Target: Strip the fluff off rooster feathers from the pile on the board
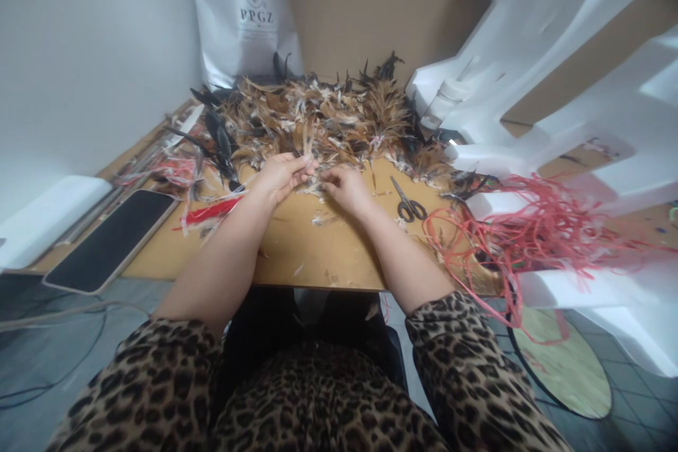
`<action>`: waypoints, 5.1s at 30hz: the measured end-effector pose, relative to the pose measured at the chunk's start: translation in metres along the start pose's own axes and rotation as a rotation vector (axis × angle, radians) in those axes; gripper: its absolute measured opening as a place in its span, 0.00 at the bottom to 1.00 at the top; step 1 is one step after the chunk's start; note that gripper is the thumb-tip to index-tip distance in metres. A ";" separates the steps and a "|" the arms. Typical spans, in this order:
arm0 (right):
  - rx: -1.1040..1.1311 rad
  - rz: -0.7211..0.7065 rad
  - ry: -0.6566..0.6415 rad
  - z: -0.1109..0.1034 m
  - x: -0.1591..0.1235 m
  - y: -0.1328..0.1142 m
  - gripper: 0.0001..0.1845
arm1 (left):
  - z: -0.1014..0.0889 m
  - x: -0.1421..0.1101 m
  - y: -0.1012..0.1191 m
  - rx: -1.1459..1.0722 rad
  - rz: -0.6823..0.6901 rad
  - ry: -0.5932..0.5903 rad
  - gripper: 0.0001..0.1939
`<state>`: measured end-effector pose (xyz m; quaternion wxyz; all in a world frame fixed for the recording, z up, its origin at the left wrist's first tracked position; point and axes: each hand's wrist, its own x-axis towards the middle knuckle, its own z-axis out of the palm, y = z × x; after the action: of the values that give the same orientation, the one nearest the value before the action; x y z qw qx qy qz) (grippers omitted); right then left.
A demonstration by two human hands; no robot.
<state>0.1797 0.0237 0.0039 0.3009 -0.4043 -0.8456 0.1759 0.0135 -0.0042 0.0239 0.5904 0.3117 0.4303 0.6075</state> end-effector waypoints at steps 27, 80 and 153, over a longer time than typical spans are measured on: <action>-0.215 -0.240 0.227 -0.017 0.002 0.005 0.11 | 0.001 -0.005 -0.006 0.184 -0.174 -0.135 0.13; 0.908 0.348 0.168 -0.005 0.005 -0.012 0.15 | 0.012 -0.009 -0.013 0.105 -0.160 -0.147 0.05; 0.959 0.309 0.114 -0.009 0.006 -0.005 0.15 | 0.015 -0.009 -0.011 -0.005 -0.111 -0.160 0.05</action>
<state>0.1796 0.0260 0.0158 0.4686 -0.3501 -0.5822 0.5647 0.0322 -0.0117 0.0217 0.6564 0.3335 0.3967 0.5483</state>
